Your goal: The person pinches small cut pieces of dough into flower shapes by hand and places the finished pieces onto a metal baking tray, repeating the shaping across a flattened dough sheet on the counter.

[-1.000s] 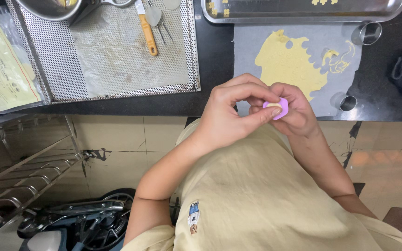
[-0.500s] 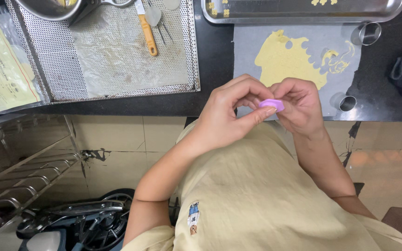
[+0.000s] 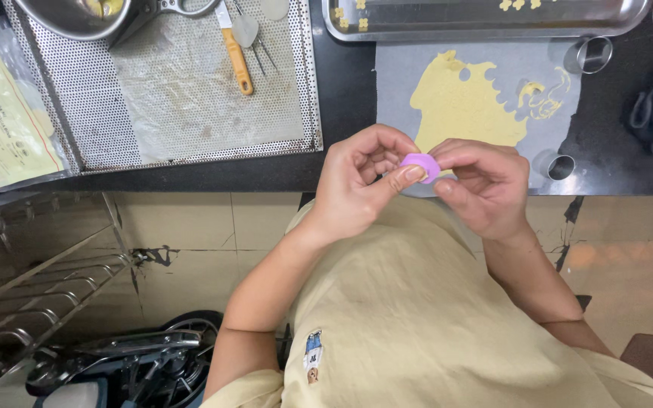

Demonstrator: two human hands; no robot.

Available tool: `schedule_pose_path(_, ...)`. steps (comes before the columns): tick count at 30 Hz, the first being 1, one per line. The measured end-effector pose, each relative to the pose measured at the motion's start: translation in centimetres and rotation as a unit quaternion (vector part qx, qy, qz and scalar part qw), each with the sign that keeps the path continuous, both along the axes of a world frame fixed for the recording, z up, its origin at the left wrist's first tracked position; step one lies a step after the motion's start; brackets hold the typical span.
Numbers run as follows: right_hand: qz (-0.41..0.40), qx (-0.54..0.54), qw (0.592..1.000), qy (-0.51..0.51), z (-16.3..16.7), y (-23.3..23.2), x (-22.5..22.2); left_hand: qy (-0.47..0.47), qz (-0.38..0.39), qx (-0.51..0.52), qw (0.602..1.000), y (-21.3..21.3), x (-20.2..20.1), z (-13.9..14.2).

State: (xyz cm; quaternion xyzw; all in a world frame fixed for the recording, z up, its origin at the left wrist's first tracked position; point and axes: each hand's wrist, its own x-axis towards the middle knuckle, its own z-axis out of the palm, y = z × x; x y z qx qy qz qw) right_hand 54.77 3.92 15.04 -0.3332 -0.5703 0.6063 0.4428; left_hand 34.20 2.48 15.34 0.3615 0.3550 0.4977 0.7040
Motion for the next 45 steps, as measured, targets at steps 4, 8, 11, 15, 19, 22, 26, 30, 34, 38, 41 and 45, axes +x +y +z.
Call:
schedule_pose_path(4,-0.030,0.019,0.998,-0.047,-0.2,-0.1,-0.3,-0.002,0.044,0.009,0.999,-0.4,0.5,-0.7)
schedule_pose_path(8,-0.028,-0.029,0.999,-0.036,-0.4,-0.1,-0.1,-0.101,0.024,-0.039,0.994,-0.2,0.5,-1.9)
schedule_pose_path(11,-0.027,-0.090,0.996,-0.005,-0.5,-0.3,0.0,-0.118,0.000,-0.094,0.989,0.0,0.2,-2.7)
schedule_pose_path(15,-0.041,-0.128,0.991,0.010,-0.7,-0.4,0.1,-0.143,-0.005,-0.111,0.984,0.1,0.1,-2.9)
schedule_pose_path(19,-0.059,-0.121,0.991,-0.012,-0.8,-0.4,0.1,-0.109,0.004,-0.062,0.992,0.1,0.3,-2.2)
schedule_pose_path(22,-0.058,-0.134,0.989,-0.013,-0.7,-0.5,-0.1,-0.031,0.040,-0.025,0.998,-0.2,0.7,-1.4)
schedule_pose_path(26,-0.040,-0.128,0.991,-0.015,-0.3,-0.4,-0.3,0.005,0.064,-0.011,0.998,-0.3,1.0,-0.8)
schedule_pose_path(30,-0.018,-0.129,0.992,0.002,-0.1,-0.2,-0.3,0.031,0.074,-0.016,0.997,-0.4,1.2,-0.6)
schedule_pose_path(34,-0.024,-0.098,0.995,-0.019,-0.1,-0.3,-0.3,0.096,0.084,0.009,0.992,-0.4,1.6,-0.8)
schedule_pose_path(38,-0.034,-0.103,0.993,-0.054,-0.1,-0.2,-0.4,0.124,0.083,0.044,0.988,-0.2,1.8,-1.0)
schedule_pose_path(41,-0.020,-0.086,0.995,-0.044,0.0,-0.1,-0.9,0.190,0.091,0.073,0.975,-0.3,1.9,-1.2)
schedule_pose_path(45,-0.045,-0.069,0.993,-0.085,0.0,-0.4,-1.3,0.187,0.061,0.054,0.979,-0.6,1.8,-1.5)
